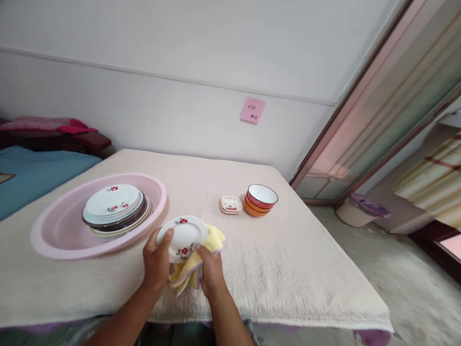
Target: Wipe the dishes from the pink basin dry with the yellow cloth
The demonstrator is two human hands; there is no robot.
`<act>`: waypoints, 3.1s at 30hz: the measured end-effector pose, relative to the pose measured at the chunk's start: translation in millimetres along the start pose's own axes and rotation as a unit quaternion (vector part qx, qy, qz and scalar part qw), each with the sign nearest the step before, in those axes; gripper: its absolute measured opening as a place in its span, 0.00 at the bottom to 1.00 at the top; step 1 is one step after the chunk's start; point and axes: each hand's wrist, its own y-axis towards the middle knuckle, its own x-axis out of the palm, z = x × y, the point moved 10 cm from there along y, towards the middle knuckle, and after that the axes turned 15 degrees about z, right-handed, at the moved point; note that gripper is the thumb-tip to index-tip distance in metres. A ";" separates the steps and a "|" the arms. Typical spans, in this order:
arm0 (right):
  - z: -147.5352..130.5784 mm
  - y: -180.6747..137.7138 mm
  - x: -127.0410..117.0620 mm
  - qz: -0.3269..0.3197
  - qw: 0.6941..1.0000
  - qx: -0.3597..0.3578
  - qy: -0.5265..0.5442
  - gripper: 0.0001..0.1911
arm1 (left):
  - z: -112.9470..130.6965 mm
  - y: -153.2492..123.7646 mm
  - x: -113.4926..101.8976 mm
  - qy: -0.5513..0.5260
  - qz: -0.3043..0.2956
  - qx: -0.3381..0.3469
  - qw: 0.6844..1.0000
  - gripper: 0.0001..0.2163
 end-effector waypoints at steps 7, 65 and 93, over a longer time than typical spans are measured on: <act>-16.9 -2.6 -8.9 0.067 0.997 -0.025 -0.010 0.25 | -8.1 -12.4 20.8 -0.037 -0.046 -0.054 0.997 0.15; -37.7 30.9 -32.8 0.025 0.987 -0.098 -0.127 0.24 | -8.5 -3.5 51.9 0.036 -0.268 -0.062 0.961 0.19; 1.4 28.9 -20.7 0.024 0.998 0.028 -0.053 0.28 | -24.0 11.9 33.1 -0.085 -0.073 -0.097 0.989 0.16</act>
